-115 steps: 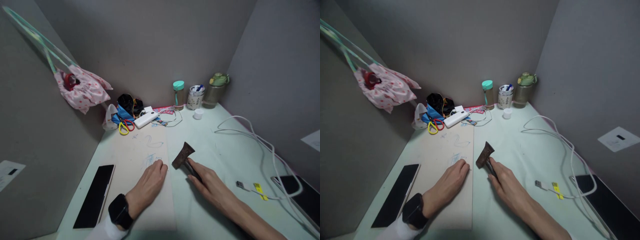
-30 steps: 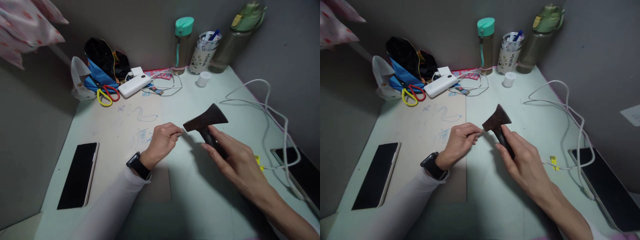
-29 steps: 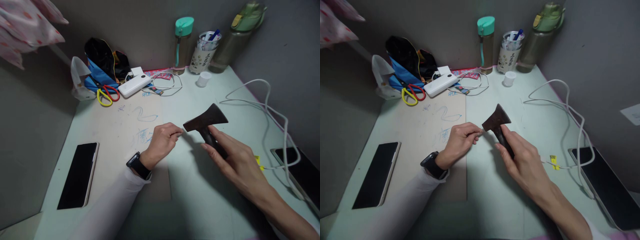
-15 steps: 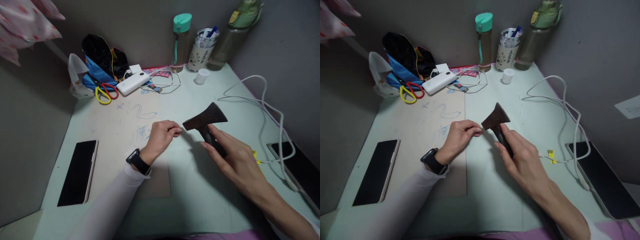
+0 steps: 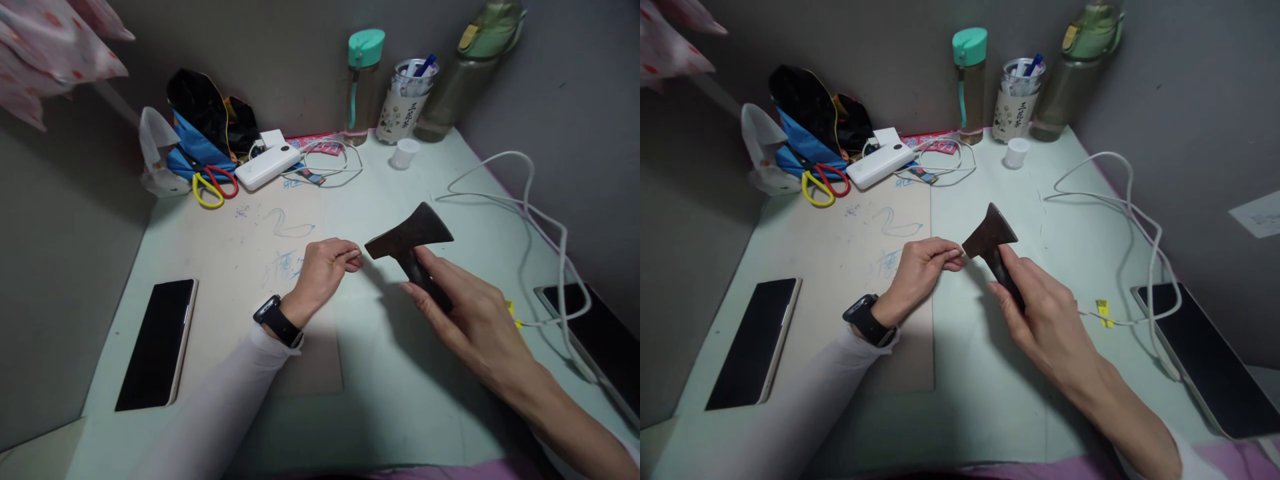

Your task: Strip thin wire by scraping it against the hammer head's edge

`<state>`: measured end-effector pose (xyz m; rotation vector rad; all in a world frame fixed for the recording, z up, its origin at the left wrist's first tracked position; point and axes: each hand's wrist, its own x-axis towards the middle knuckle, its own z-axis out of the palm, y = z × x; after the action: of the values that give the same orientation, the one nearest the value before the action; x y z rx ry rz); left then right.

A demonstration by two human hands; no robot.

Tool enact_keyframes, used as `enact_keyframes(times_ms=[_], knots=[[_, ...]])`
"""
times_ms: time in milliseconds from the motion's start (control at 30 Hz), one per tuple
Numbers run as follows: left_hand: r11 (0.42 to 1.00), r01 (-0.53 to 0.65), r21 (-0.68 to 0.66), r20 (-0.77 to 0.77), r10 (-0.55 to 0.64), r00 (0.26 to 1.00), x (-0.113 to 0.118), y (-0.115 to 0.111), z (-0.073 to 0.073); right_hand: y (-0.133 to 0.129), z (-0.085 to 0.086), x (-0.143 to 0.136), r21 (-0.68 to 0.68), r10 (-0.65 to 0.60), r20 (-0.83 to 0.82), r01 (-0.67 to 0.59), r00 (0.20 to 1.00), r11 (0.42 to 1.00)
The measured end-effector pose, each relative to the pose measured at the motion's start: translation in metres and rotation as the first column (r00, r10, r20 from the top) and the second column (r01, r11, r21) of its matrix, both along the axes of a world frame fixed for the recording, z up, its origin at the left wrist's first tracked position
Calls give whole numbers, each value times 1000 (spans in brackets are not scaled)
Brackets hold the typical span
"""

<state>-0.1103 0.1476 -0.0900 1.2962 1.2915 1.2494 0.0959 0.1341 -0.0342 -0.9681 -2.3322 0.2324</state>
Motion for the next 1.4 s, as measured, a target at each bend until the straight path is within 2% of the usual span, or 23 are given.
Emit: enact_keyframes(times_ms=[133,267,333,500,700,900,1133,1400], knots=[[999,11,42,-119,-6,993,0,-1,6,1,0,-1,26,3,14,-4,1000,1000],[993,31,116,-299,5,954,-1,-2,12,0,0,-4,41,17,14,-17,1000,999],[989,44,143,-341,7,940,-2,-2,12,0,1,-5,38,23,22,-24,999,999],[993,58,102,-237,-32,971,-2,-2,9,2,4,-5,42,31,35,-32,999,999],[992,72,104,-207,-49,977,-2,-3,7,4,4,-6,66,22,47,-25,999,998],[986,91,138,-286,-48,957,-3,-1,6,4,7,-9,38,48,55,-50,997,998],[985,101,139,-301,-55,952,-3,2,5,10,5,-9,23,53,112,-56,992,998],[990,87,114,-229,-59,972,-1,2,5,12,14,-9,10,28,134,-30,991,1000]])
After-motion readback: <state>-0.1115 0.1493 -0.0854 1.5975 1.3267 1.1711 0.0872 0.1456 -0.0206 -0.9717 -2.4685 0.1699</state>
